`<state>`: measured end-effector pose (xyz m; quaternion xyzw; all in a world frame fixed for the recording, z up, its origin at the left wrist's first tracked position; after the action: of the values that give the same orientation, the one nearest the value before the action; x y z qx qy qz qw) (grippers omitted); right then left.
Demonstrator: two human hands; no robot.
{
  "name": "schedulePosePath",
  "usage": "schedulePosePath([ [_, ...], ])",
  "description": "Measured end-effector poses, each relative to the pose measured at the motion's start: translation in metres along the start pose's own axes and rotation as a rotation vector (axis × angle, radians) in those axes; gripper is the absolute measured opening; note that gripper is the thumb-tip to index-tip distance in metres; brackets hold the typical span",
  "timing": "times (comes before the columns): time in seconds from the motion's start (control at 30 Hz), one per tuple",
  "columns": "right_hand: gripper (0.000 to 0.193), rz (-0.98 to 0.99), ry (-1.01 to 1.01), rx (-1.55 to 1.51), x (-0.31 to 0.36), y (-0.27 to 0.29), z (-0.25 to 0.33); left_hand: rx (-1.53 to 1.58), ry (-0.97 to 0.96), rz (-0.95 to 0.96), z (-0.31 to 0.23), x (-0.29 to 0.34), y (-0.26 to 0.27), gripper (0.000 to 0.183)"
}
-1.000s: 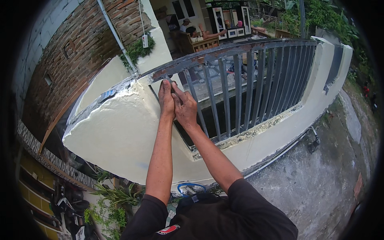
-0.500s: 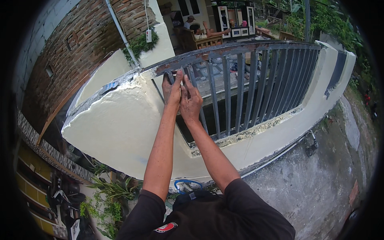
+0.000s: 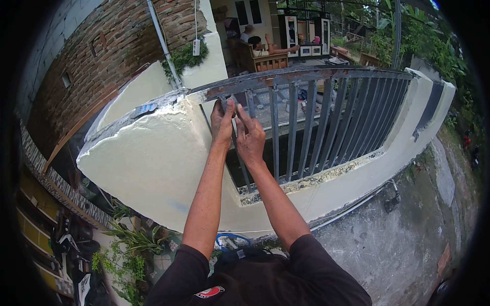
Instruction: Scraping and preparing a metal gate for painting.
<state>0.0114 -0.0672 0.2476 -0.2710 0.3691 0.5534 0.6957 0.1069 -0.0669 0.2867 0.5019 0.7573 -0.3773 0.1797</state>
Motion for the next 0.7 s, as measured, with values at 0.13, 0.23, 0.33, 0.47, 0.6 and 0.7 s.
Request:
schedulePosePath([
  [0.13,0.043,0.051,0.014,0.053,-0.001,0.008,0.0,0.044,0.11,0.024,-0.005,0.006,0.01,0.048],
  [0.23,0.042,0.14,0.074,0.135,-0.009,0.014,0.0,0.215,0.207,0.045,-0.008,0.01,0.01,0.049],
  [0.33,0.042,0.145,0.114,0.146,-0.013,0.018,0.001,0.167,0.149,0.04,-0.01,0.008,0.01,0.049],
  [0.47,0.043,0.121,0.144,0.211,-0.019,0.018,0.002,0.044,0.079,-0.036,-0.002,0.003,0.003,0.056],
  [0.6,0.043,0.142,0.125,0.188,-0.024,0.024,-0.001,0.044,0.108,-0.03,-0.001,0.006,0.006,0.063],
  [0.7,0.044,0.204,0.201,0.201,-0.023,0.027,-0.006,0.133,0.142,0.037,-0.001,0.008,0.011,0.065],
])
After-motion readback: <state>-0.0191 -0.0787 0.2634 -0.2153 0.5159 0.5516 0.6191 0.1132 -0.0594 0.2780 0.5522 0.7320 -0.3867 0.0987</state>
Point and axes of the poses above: each hand's wrist, its own x-axis away from the middle knuckle, its own y-axis out of the back of the hand, z = x × y, the point moved 2 cm from there along -x, towards the middle knuckle, and after that the axes turned 14 degrees about x, right-handed, at the moved point
